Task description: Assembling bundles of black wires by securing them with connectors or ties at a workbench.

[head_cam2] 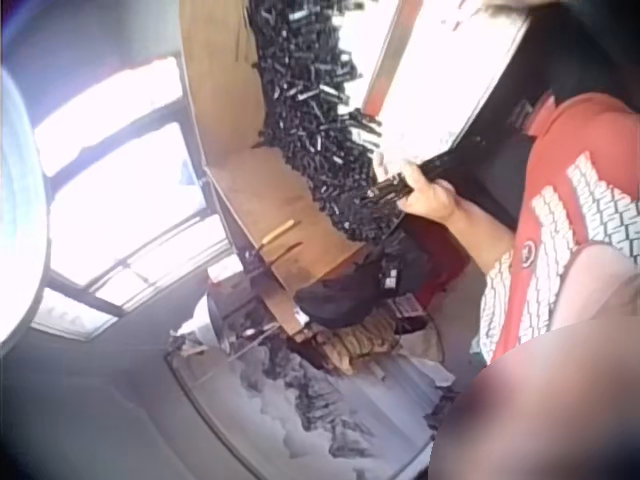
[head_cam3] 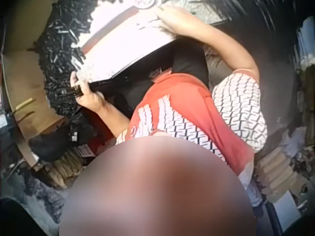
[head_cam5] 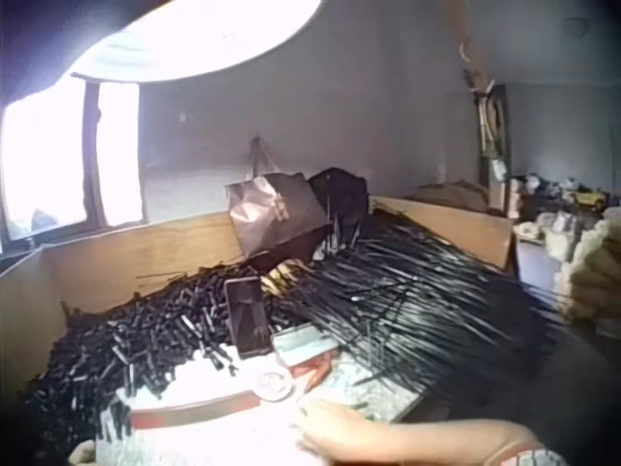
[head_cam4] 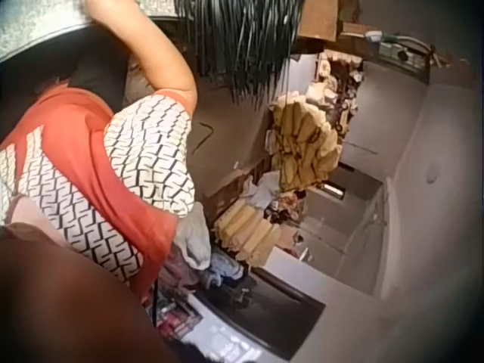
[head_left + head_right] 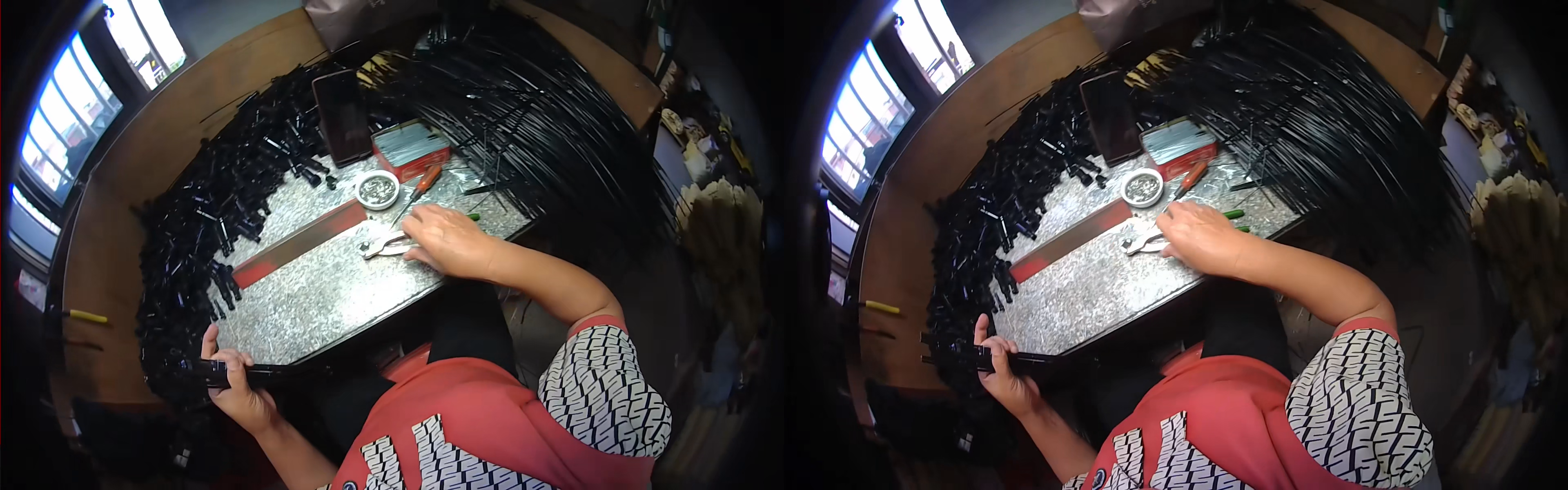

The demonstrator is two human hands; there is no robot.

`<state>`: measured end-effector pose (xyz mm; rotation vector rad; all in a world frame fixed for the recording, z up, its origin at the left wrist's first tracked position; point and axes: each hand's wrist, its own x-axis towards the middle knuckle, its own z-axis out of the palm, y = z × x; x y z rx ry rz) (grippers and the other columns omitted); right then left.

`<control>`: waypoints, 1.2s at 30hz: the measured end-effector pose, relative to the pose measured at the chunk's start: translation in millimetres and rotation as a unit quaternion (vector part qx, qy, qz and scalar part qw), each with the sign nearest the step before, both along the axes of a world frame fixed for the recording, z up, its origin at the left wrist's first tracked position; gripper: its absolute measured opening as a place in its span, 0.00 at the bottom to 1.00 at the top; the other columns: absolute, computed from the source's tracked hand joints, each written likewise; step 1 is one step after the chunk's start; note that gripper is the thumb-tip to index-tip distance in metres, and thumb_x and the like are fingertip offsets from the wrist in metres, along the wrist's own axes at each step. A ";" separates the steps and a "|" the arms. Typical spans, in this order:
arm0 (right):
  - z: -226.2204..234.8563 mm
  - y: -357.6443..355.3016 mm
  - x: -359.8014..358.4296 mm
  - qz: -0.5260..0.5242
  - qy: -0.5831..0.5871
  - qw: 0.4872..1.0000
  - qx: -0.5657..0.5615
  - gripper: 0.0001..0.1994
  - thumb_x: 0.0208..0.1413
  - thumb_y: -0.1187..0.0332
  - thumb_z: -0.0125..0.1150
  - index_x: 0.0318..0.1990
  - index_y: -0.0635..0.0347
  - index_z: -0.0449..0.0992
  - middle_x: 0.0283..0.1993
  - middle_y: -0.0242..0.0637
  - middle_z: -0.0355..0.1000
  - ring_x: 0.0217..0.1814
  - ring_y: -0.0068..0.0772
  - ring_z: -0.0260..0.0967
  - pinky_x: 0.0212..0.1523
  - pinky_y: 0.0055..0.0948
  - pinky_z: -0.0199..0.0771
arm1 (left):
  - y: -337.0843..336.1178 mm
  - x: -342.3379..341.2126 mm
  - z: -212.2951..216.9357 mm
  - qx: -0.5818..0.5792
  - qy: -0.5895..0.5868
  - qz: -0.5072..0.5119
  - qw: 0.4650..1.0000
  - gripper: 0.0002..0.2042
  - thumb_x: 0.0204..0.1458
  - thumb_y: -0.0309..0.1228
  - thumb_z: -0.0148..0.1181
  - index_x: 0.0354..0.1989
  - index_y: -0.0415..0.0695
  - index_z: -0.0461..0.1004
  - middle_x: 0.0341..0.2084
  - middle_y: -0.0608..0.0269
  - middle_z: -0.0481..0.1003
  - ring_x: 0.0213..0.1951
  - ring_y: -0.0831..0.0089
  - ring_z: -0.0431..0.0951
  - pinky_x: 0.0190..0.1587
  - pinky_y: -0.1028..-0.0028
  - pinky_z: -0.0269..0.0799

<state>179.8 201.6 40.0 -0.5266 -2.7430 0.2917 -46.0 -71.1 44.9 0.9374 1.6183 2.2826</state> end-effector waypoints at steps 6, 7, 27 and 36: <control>-17.4 17.6 26.2 -0.035 -0.075 0.995 0.049 0.15 0.47 0.60 0.63 0.32 0.65 0.72 0.35 0.47 0.68 0.42 0.48 0.68 0.42 0.41 0.68 | 23.5 22.1 -1.1 0.060 -0.070 -0.058 0.994 0.06 0.54 0.28 0.54 0.30 0.43 0.64 0.50 0.52 0.63 0.42 0.63 0.72 0.42 0.67 0.71; -19.7 18.8 25.0 -0.022 -0.069 0.996 0.059 0.15 0.47 0.60 0.63 0.33 0.66 0.74 0.36 0.48 0.70 0.42 0.48 0.69 0.42 0.41 0.69 | 25.6 26.0 0.7 0.058 -0.070 -0.070 0.993 0.06 0.54 0.29 0.54 0.31 0.43 0.63 0.50 0.52 0.63 0.45 0.59 0.72 0.43 0.64 0.72; 33.3 -35.5 -19.7 0.177 0.171 0.968 -0.056 0.17 0.41 0.67 0.69 0.26 0.60 0.62 0.35 0.46 0.65 0.36 0.45 0.65 0.33 0.39 0.63 | 28.2 42.4 -16.3 0.004 -0.094 -0.145 0.985 0.06 0.55 0.22 0.50 0.31 0.46 0.59 0.15 0.68 0.61 0.14 0.81 0.58 0.17 0.78 0.57; 52.7 -53.9 -37.0 0.082 0.182 0.942 0.270 0.17 0.43 0.68 0.66 0.40 0.60 0.68 0.58 0.41 0.61 0.67 0.47 0.53 0.67 0.60 0.37 | 25.6 33.6 -30.3 0.041 -0.103 -0.246 0.963 0.43 0.26 0.36 0.79 0.46 0.43 0.49 0.11 0.76 0.59 0.15 0.83 0.62 0.21 0.83 0.60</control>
